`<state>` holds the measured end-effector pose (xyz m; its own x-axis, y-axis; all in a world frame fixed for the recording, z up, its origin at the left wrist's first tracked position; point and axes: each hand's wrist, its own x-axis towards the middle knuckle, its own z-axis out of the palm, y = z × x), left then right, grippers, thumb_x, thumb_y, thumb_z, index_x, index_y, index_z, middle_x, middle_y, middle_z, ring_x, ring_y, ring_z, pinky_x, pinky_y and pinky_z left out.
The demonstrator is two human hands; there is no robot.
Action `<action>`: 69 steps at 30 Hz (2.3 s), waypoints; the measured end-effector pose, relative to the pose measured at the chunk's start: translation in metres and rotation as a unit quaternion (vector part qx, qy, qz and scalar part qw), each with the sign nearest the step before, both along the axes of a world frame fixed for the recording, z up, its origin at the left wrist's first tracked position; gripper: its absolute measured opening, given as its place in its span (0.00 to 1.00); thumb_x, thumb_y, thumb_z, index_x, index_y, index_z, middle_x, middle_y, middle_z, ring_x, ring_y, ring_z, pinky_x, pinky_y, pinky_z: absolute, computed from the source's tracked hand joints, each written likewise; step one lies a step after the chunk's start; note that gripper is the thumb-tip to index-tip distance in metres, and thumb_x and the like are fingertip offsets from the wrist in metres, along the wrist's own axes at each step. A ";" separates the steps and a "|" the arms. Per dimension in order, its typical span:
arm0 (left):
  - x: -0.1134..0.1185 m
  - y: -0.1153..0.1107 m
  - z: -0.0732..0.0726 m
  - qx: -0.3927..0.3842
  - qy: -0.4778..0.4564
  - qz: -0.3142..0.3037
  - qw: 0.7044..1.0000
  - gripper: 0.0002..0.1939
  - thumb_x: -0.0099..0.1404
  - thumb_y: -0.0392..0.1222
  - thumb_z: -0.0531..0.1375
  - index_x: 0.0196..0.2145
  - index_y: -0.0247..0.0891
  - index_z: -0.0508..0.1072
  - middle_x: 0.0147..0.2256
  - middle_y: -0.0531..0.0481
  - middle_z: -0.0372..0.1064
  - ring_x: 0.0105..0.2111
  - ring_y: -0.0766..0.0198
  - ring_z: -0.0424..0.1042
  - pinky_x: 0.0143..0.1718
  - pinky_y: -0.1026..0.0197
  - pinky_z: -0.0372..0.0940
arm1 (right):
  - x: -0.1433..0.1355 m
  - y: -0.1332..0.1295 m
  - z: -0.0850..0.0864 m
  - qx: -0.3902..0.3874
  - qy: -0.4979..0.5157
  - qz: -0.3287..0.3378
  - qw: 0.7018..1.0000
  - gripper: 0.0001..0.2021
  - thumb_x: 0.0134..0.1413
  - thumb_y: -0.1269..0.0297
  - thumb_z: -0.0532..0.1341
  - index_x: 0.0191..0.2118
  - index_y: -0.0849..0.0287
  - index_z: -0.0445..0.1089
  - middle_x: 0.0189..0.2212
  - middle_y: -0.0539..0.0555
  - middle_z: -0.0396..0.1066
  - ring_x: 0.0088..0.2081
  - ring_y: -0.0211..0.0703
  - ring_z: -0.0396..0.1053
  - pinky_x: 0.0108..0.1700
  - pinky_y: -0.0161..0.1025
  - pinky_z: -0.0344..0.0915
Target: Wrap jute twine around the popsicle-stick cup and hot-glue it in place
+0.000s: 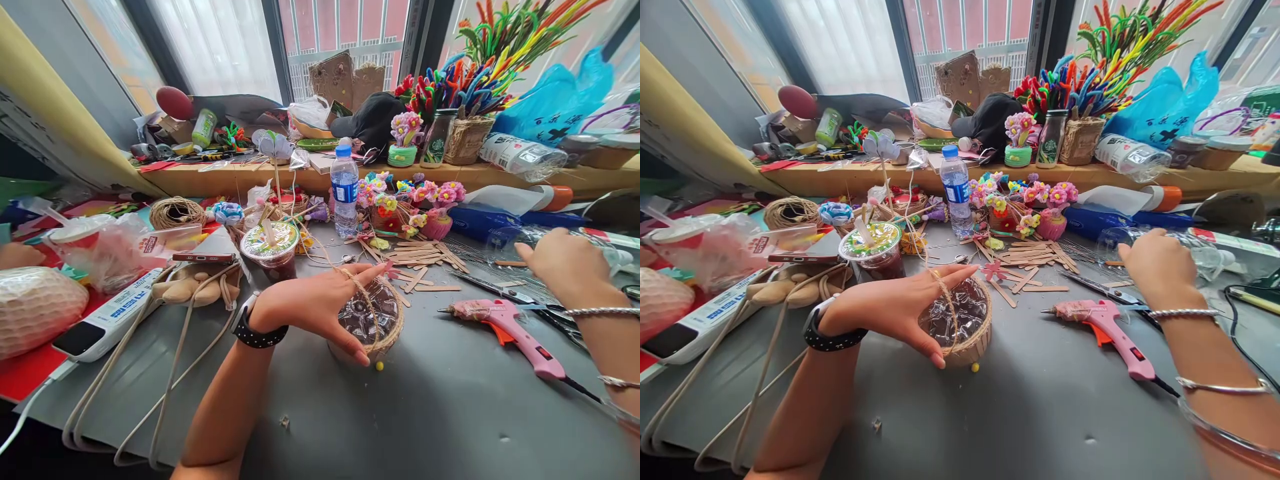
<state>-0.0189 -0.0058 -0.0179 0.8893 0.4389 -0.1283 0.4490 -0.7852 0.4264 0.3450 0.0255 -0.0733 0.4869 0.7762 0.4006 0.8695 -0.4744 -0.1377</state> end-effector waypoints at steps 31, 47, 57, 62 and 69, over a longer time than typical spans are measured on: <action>-0.004 0.009 -0.002 0.032 0.030 0.076 0.996 0.48 0.46 0.61 0.58 0.57 0.32 0.45 0.54 0.38 0.47 0.55 0.50 0.47 0.55 0.54 0.47 | -0.166 -0.080 0.037 -0.103 0.339 0.427 0.832 0.08 0.43 0.62 0.57 0.19 0.58 0.61 0.16 0.46 0.60 0.19 0.32 0.55 0.21 0.31 0.54; -0.006 0.012 -0.003 0.036 0.039 0.105 0.993 0.49 0.44 0.63 0.58 0.56 0.31 0.47 0.56 0.37 0.43 0.56 0.48 0.45 0.55 0.54 0.47 | -0.154 -0.055 0.016 -0.136 0.447 0.393 0.792 0.10 0.42 0.59 0.57 0.21 0.60 0.61 0.18 0.46 0.59 0.21 0.32 0.55 0.21 0.30 0.50; -0.005 0.012 -0.003 0.049 0.044 0.099 0.993 0.48 0.46 0.63 0.58 0.56 0.32 0.47 0.57 0.38 0.43 0.57 0.49 0.43 0.56 0.54 0.46 | -0.156 -0.049 0.007 -0.096 0.492 0.388 0.773 0.11 0.42 0.57 0.59 0.23 0.60 0.63 0.20 0.47 0.61 0.22 0.32 0.54 0.23 0.31 0.51; -0.005 0.011 -0.003 0.056 0.029 0.088 0.994 0.45 0.46 0.62 0.58 0.55 0.34 0.49 0.55 0.39 0.46 0.56 0.49 0.46 0.54 0.54 0.49 | -0.160 -0.046 0.001 -0.080 0.526 0.394 0.749 0.12 0.42 0.56 0.60 0.24 0.61 0.63 0.22 0.48 0.61 0.24 0.32 0.56 0.26 0.32 0.52; -0.004 0.012 -0.003 0.071 0.014 0.075 0.995 0.41 0.47 0.61 0.58 0.52 0.35 0.52 0.53 0.41 0.49 0.55 0.50 0.48 0.53 0.56 0.51 | -0.162 -0.044 -0.005 -0.067 0.547 0.398 0.734 0.12 0.42 0.56 0.60 0.24 0.61 0.63 0.22 0.47 0.60 0.24 0.32 0.54 0.26 0.32 0.51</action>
<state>-0.0233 0.0065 -0.0211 0.8093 0.5820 -0.0795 0.5759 -0.7596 0.3023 0.1828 -0.0181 -0.0780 -0.1681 0.9858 0.0025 0.2834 0.0507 -0.9577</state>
